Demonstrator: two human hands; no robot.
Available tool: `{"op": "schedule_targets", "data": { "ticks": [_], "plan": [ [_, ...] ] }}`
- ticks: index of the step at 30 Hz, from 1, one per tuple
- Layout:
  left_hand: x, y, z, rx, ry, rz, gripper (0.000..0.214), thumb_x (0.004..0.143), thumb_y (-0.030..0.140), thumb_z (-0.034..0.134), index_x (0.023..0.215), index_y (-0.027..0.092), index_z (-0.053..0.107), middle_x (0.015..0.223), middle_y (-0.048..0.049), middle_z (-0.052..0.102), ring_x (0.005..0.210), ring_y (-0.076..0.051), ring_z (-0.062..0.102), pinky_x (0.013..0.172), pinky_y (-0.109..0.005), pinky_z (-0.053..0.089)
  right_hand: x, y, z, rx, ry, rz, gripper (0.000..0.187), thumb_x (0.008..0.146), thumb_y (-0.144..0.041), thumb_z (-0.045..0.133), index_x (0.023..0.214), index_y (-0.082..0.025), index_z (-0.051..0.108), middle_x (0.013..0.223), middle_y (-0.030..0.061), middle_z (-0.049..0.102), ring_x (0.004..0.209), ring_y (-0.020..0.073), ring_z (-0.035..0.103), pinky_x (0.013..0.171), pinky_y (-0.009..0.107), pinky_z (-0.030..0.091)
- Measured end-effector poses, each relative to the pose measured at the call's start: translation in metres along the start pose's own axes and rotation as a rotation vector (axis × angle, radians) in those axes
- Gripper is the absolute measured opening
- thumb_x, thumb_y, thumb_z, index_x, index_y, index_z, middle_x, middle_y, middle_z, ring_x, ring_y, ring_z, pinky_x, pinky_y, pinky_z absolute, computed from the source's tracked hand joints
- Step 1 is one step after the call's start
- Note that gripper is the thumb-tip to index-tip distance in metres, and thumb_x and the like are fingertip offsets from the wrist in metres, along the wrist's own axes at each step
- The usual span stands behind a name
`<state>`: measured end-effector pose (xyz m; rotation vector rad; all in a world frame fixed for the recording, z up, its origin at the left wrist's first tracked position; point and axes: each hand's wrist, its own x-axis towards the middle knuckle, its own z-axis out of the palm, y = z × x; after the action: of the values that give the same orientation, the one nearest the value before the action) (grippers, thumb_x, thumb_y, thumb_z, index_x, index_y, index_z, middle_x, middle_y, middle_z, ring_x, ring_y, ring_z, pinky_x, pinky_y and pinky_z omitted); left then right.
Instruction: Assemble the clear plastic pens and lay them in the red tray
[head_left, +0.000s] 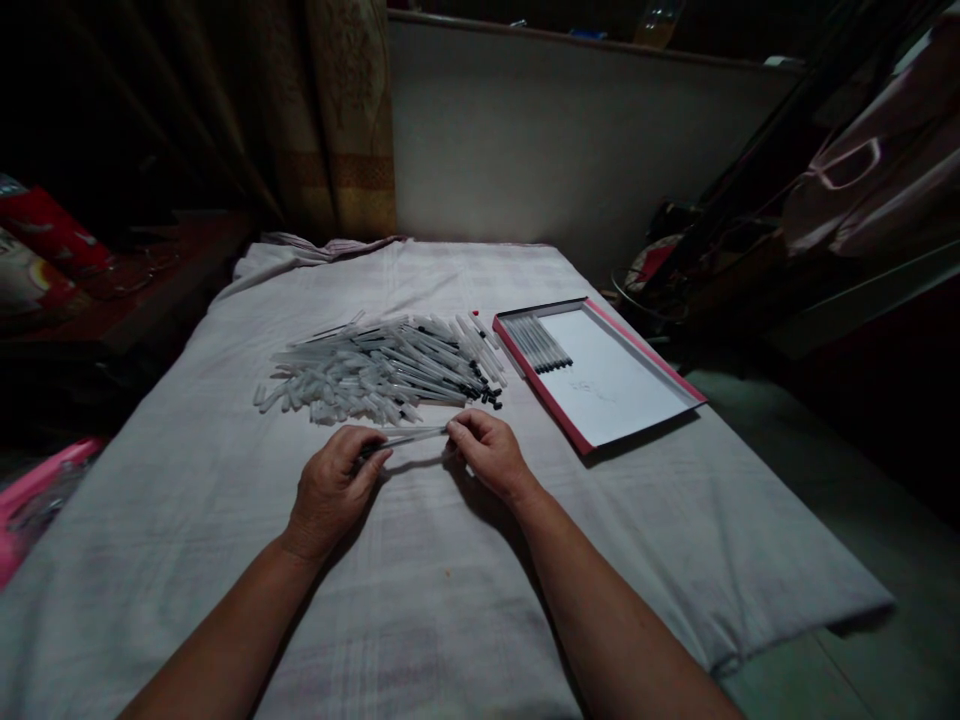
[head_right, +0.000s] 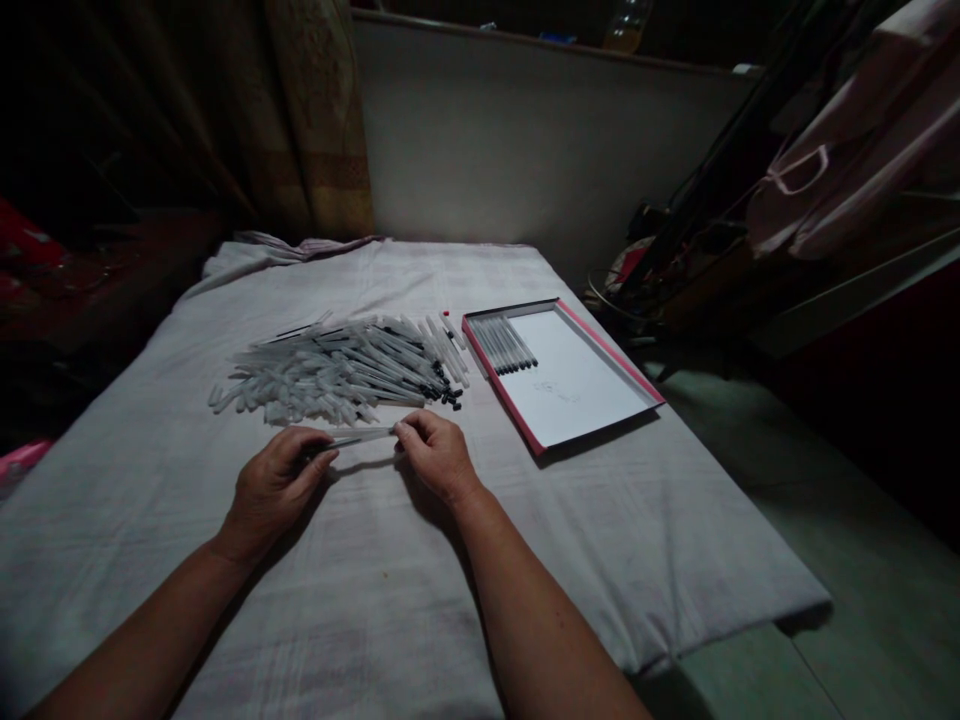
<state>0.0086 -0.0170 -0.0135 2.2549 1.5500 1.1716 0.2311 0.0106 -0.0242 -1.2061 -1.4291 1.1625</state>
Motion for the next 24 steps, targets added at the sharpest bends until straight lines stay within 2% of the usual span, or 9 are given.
{"op": "schedule_targets", "data": {
  "ticks": [3,6,9,12,16,20,24],
  "plan": [
    [0.001,0.002,0.001,0.001,-0.015,0.026,0.013,0.092,0.033,0.057,0.092,0.021,0.064,0.085,-0.0028,0.068,0.077,-0.017,0.065,0.073,-0.028,0.052,-0.001,0.002,-0.001,-0.041,0.010,-0.034,0.027,0.085,-0.044,0.058,0.091,-0.019,0.066,0.077,0.0025,0.067,0.063,0.0144,0.062,0.061,0.027,0.049],
    [0.001,0.005,0.003,-0.019,-0.046,0.083,0.014,0.092,0.033,0.057,0.094,0.021,0.064,0.085,-0.0028,0.068,0.078,-0.017,0.066,0.073,-0.028,0.052,-0.004,-0.001,-0.002,-0.168,-0.064,-0.129,0.036,0.083,-0.038,0.066,0.115,-0.020,0.067,0.098,0.0058,0.072,0.078,0.0168,0.066,0.074,0.030,0.052],
    [0.002,0.005,0.006,-0.025,-0.101,0.126,0.015,0.093,0.035,0.057,0.096,0.021,0.064,0.086,-0.0033,0.069,0.080,-0.018,0.066,0.074,-0.029,0.053,-0.007,-0.008,-0.005,-0.352,-0.171,-0.190,0.024,0.083,-0.030,0.068,0.105,-0.022,0.074,0.097,0.0055,0.074,0.088,0.0192,0.068,0.082,0.031,0.050],
    [0.008,0.000,0.006,0.027,-0.147,0.131,0.023,0.093,0.037,0.057,0.107,0.022,0.064,0.097,-0.0054,0.072,0.088,-0.020,0.067,0.081,-0.033,0.054,-0.007,-0.013,-0.013,-0.505,-0.201,-0.191,0.015,0.087,-0.024,0.062,0.095,-0.022,0.075,0.093,0.0048,0.075,0.087,0.0190,0.068,0.082,0.030,0.049],
    [0.025,-0.008,0.001,0.173,-0.152,0.122,0.033,0.096,0.039,0.049,0.120,0.021,0.064,0.114,-0.0100,0.070,0.106,-0.026,0.064,0.092,-0.040,0.051,-0.001,-0.017,-0.033,-0.632,-0.129,-0.132,0.017,0.089,-0.023,0.056,0.098,-0.021,0.071,0.094,0.0043,0.074,0.086,0.0194,0.066,0.080,0.030,0.047],
    [0.044,-0.007,0.004,0.380,-0.213,0.180,0.032,0.094,0.036,0.049,0.114,0.023,0.071,0.119,-0.0119,0.069,0.108,-0.031,0.062,0.089,-0.045,0.049,0.003,-0.016,-0.045,-0.663,-0.039,-0.046,0.023,0.089,-0.026,0.055,0.107,-0.022,0.070,0.096,0.0056,0.075,0.086,0.0213,0.067,0.080,0.031,0.047],
    [0.059,-0.004,0.015,0.489,-0.277,0.246,0.029,0.094,0.032,0.051,0.107,0.025,0.075,0.122,-0.0129,0.067,0.113,-0.033,0.059,0.093,-0.048,0.046,0.003,-0.016,-0.043,-0.640,-0.017,-0.025,0.027,0.088,-0.026,0.056,0.109,-0.023,0.072,0.091,0.0038,0.076,0.077,0.0194,0.066,0.076,0.029,0.048]
  ]
}}
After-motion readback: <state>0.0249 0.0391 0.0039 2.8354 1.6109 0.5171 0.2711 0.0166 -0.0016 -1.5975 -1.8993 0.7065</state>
